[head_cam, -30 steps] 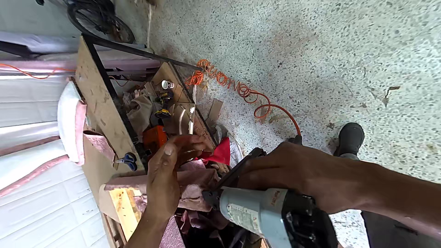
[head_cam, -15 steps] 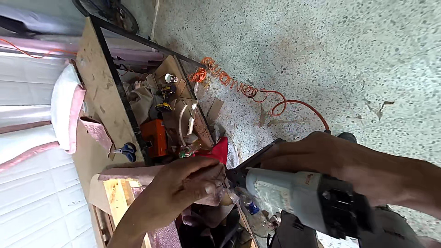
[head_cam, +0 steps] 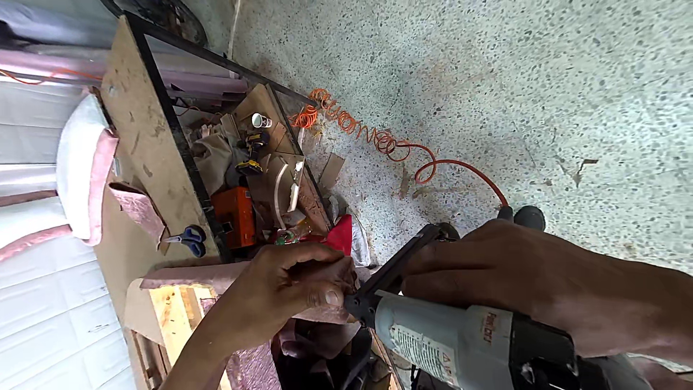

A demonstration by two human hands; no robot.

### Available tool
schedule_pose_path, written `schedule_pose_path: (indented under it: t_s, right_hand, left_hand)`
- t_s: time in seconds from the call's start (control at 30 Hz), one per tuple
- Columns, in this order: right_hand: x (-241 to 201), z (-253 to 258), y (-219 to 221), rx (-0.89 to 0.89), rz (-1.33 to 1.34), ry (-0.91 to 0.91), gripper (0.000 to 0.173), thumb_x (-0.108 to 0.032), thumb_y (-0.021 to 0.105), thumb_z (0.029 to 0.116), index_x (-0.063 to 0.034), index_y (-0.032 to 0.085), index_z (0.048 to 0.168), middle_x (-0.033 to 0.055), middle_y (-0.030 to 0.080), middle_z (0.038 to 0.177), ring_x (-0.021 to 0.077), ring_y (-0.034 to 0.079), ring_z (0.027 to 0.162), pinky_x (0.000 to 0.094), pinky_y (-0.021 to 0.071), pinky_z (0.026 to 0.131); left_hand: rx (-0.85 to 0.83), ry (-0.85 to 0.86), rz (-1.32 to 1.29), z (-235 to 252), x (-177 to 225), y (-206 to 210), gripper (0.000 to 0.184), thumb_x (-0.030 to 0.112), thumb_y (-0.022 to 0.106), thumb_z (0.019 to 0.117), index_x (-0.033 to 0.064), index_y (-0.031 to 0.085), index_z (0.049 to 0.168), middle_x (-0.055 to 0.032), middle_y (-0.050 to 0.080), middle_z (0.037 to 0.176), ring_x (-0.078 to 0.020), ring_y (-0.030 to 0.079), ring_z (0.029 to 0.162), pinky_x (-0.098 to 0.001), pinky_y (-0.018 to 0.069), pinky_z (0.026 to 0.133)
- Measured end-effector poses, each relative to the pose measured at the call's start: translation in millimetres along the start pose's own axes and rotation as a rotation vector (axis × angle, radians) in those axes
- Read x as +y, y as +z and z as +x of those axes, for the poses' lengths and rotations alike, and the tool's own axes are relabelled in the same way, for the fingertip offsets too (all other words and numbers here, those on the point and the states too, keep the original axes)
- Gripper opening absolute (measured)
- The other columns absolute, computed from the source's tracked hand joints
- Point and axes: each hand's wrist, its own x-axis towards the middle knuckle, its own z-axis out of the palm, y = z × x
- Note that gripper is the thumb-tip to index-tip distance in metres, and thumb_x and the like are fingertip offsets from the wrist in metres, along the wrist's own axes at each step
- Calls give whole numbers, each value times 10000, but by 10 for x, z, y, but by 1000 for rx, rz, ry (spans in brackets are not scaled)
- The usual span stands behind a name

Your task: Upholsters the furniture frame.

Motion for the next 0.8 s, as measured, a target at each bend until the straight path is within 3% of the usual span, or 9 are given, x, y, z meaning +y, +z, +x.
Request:
schedule_pose_path:
  t_s: [0.17, 0.3, 0.5, 0.57, 0.67, 0.8]
  right_hand:
    - [-36, 73, -40, -5, -15, 15, 402, -350, 685, 884, -240, 665, 1271, -76, 676, 1209, 42, 671, 949, 238, 563, 642]
    - [-68, 139, -76, -17, -67, 40, 327, -392, 656, 911, -245, 683, 1202, -109, 678, 1089, 9, 652, 883, 220, 540, 619]
    - [-91, 156, -112, -45, -77, 92, 300, -359, 673, 891, -251, 685, 1171, -122, 688, 1062, 2, 658, 884, 224, 552, 631]
    - [-73, 148, -93, -51, -74, 126, 342, -369, 700, 844, -259, 688, 1167, -127, 690, 1041, -4, 657, 852, 228, 549, 609]
    - [-37, 137, -93, -70, -43, 161, 376, -342, 732, 797, -276, 693, 1166, -134, 688, 1054, -4, 656, 850, 247, 557, 617]
    - [36, 69, -119, -39, 68, 127, 403, -329, 722, 832, -261, 677, 1226, -126, 691, 1097, -8, 662, 899, 246, 577, 663]
  left_hand:
    - [21, 20, 13, 14, -9, -10, 474, 490, 806, 856, 177, 744, 1205, 10, 754, 1082, -151, 728, 965, -343, 642, 857]
    - [58, 54, 62, 9, -30, 20, 469, 524, 788, 862, 190, 746, 1190, 39, 755, 1067, -129, 728, 967, -334, 645, 860]
    - [97, 61, 59, 37, -27, 58, 433, 506, 804, 855, 198, 763, 1156, 36, 761, 1052, -135, 732, 965, -337, 645, 859]
    - [76, 59, 89, 50, -9, 42, 495, 520, 853, 792, 206, 762, 1163, 50, 762, 1062, -123, 729, 981, -333, 646, 865]
    - [-19, 87, 154, 39, -12, -18, 722, 532, 942, 643, 210, 721, 1249, 65, 734, 1179, -113, 689, 1106, -354, 614, 963]
    - [-42, 117, 203, 21, -13, -40, 753, 484, 957, 655, 187, 699, 1297, 59, 716, 1241, -120, 668, 1168, -364, 593, 1018]
